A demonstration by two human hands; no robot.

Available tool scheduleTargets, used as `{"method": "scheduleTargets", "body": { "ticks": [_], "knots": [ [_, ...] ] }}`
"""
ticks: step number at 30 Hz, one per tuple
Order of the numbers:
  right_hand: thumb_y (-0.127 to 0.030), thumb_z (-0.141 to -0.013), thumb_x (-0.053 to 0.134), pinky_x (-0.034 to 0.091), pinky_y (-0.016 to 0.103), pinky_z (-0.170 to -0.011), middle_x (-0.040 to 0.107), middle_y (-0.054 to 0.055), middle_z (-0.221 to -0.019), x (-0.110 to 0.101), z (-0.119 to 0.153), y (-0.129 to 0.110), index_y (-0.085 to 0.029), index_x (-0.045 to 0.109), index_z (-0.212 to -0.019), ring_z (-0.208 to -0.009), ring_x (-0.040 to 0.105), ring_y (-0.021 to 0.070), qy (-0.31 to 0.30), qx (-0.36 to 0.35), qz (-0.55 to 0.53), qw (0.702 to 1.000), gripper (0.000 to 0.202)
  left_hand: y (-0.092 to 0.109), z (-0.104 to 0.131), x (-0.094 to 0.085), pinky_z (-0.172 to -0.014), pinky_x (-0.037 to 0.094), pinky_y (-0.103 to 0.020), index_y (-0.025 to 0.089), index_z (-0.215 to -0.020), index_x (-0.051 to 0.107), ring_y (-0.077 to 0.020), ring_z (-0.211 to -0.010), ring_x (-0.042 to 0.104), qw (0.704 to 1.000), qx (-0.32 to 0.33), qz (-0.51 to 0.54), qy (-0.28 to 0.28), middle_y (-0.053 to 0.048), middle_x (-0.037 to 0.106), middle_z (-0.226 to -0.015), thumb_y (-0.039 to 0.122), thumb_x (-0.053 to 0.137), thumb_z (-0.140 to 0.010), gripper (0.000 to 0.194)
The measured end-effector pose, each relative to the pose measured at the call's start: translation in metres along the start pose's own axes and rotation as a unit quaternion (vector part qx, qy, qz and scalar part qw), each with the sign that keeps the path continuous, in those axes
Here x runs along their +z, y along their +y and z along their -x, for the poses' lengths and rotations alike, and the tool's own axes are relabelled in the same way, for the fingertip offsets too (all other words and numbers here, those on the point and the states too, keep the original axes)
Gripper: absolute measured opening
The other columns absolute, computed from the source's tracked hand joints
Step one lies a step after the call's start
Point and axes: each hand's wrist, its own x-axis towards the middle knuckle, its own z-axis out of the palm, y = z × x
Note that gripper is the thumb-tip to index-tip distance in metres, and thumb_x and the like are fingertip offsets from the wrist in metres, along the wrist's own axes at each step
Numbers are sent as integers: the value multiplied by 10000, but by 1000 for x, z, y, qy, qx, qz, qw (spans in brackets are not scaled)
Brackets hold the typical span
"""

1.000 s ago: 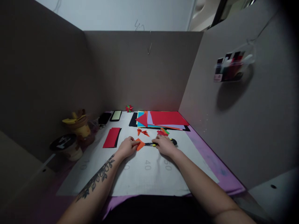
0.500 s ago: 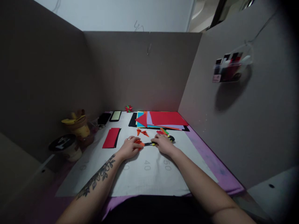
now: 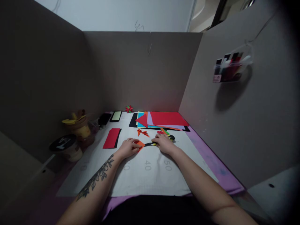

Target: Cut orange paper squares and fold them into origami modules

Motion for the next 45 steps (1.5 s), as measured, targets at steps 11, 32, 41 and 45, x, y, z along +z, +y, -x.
{"method": "scheduleTargets", "body": {
  "ticks": [11,32,41,45],
  "knots": [
    [-136,-793,571,283,352,-878,573,65,-1034,-1,2,0,-265,650,-1061,-986,495,211,3,-4,-4,1000,308,-5,-1,2,-994,344,-409,357,-1050,687,-258,-1175,462,1000,-12,9,-17,-5,552,-1278,313,493,-828,298],
    [-118,-780,560,296,330,-833,580,71,-1003,-5,4,-8,-261,659,-1049,-973,498,214,-1,-17,0,1000,320,1,0,-3,-993,350,-417,356,-1056,685,-267,-1187,451,999,-37,19,-28,0,544,-1288,291,490,-811,320],
    [-132,-807,540,284,317,-834,579,76,-1007,-10,7,-15,-252,646,-1072,-978,489,212,-21,-22,19,999,309,-1,0,-2,-1000,350,-405,361,-1064,680,-262,-1190,452,999,-33,14,-27,4,542,-1290,275,486,-805,335],
    [-145,-812,532,284,315,-824,580,78,-1006,-11,8,-17,-250,642,-1082,-978,490,213,-26,-20,19,999,310,0,0,-3,-1001,347,-408,367,-1064,678,-262,-1194,448,999,-40,11,-33,8,538,-1294,262,488,-794,347]
  ]
}}
